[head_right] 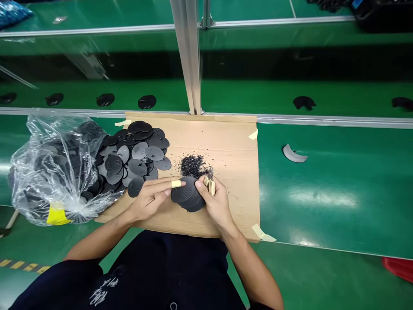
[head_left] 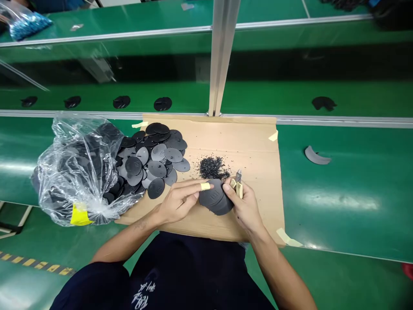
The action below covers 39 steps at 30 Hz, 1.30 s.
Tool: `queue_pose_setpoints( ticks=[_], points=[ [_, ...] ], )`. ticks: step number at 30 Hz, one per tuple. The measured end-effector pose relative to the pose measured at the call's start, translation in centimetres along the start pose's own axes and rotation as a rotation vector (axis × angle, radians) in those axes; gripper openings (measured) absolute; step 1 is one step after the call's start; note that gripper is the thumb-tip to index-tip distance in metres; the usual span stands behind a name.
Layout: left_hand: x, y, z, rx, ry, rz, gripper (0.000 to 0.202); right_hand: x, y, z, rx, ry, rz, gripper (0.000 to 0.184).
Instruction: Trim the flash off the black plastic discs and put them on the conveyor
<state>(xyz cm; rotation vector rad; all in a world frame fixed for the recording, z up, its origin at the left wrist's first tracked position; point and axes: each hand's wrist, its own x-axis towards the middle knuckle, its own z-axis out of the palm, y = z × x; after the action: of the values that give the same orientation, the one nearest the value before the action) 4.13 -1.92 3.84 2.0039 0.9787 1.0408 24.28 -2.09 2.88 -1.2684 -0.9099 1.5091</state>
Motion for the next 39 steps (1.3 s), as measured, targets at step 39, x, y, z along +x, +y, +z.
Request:
queue_pose_setpoints(
  ticks=[39],
  points=[
    [0.6, 0.5, 2.4, 0.189, 0.169, -0.071, 0.032, -0.5, 0.2, 0.5, -0.143, 0.058, -0.077, 0.034]
  ],
)
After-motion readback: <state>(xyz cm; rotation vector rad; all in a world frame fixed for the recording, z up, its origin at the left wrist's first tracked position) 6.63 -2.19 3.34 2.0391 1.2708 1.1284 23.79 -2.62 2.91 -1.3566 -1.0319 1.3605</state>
